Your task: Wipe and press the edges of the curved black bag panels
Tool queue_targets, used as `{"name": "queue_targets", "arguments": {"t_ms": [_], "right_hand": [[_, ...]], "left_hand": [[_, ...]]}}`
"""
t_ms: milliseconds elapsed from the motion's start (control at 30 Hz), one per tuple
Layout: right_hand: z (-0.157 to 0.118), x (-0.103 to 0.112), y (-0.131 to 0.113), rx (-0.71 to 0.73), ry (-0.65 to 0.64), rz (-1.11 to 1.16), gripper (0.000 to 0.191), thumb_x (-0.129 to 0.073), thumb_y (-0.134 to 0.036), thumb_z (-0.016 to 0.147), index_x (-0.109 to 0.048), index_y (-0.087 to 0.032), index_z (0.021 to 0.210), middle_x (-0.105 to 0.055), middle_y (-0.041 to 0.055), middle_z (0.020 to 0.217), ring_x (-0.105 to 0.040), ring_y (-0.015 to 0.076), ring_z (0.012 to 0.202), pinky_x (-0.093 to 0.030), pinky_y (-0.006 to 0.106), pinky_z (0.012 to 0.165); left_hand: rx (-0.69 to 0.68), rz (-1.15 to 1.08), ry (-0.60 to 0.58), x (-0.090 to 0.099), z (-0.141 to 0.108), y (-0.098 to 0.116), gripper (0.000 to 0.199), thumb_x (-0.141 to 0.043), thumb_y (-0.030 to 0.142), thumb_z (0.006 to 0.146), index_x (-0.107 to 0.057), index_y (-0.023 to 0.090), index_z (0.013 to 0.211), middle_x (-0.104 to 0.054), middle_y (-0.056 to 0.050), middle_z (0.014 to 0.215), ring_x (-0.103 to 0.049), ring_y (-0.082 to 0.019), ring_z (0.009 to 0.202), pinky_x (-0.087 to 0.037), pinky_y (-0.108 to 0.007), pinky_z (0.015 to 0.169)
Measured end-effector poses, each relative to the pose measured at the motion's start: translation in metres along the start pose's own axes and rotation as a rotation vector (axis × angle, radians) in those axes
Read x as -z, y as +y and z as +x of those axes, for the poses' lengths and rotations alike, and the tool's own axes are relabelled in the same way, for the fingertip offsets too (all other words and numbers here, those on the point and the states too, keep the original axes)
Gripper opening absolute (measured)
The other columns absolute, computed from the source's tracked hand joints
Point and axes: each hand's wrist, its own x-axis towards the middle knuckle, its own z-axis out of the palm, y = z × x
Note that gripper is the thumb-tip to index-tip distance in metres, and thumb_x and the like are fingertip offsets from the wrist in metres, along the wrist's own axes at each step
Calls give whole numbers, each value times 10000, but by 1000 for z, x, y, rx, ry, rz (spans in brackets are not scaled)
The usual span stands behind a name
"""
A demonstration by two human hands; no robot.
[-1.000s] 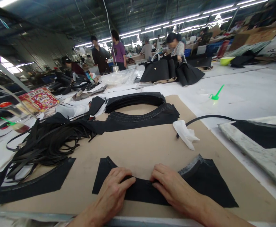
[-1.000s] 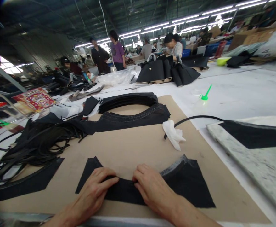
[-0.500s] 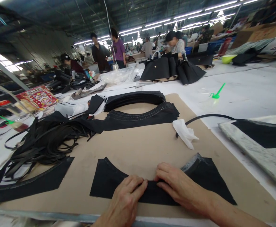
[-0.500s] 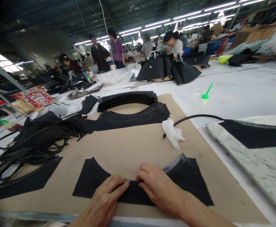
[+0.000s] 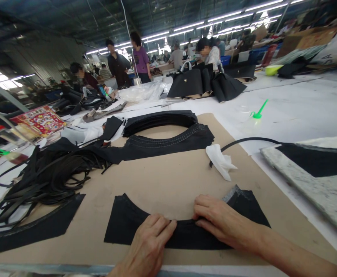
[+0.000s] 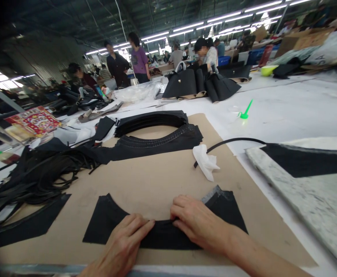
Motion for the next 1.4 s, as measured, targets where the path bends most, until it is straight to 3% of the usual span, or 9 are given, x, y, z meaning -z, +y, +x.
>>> {"name": "queue_targets", "arguments": {"t_ms": [133, 333, 633, 867, 1067, 1233, 1400], "right_hand": [[-1, 0, 2, 10, -5, -22, 87, -524, -151, 933, -575, -209, 894, -587, 20, 921, -537, 181, 884, -405, 323, 814], [-2, 1, 3, 14, -4, -18, 84, -523, -154, 940, -569, -209, 897, -593, 14, 929, -547, 177, 912, -388, 320, 837], [-10, 12, 11, 6, -25, -46, 100, -535, -157, 936, -545, -213, 853, -588, -10, 892, -553, 160, 887, -361, 311, 815], [-11, 10, 3, -64, -38, 22, 92, -571, -124, 883, -557, -211, 859, -588, -9, 893, -547, 161, 883, -378, 288, 792], [-9, 0, -10, -191, -42, 132, 142, -618, -95, 809, -561, -219, 850, -588, -23, 892, -547, 153, 862, -392, 262, 761], [-9, -1, -10, -209, -28, 118, 147, -615, -90, 800, -566, -217, 854, -592, -18, 900, -542, 164, 881, -387, 282, 790], [-11, 4, -6, -183, -37, 110, 168, -628, -62, 786, -560, -208, 835, -589, -17, 890, -541, 164, 892, -383, 283, 797]], "left_hand": [[47, -74, 24, 0, 10, 11, 476, -366, 19, 830, -525, 145, 1261, -623, -112, 1041, -571, -221, 909, -535, -363, 783], [88, -156, 4, -16, 26, 26, 495, -369, 21, 814, -533, 159, 1260, -621, -102, 1043, -570, -224, 923, -534, -369, 795], [-76, -58, -7, -21, 20, 19, 519, -363, 21, 818, -481, 87, 1319, -633, -126, 1067, -552, -231, 919, -519, -366, 811], [-69, -46, -87, -1, 18, 10, 403, -385, 68, 888, -549, 165, 1243, -660, -68, 1017, -546, -216, 901, -469, -364, 800], [36, -171, -110, 18, 15, 6, 317, -381, 77, 920, -627, 214, 1067, -650, -33, 914, -531, -199, 892, -434, -353, 817], [119, -255, 21, -2, 23, 24, 374, -359, 39, 893, -591, 179, 1151, -617, -79, 1019, -524, -216, 926, -472, -362, 814], [111, -279, 35, -21, 31, 36, 360, -360, 34, 891, -617, 173, 1101, -609, -80, 970, -545, -210, 894, -507, -332, 777]]}}
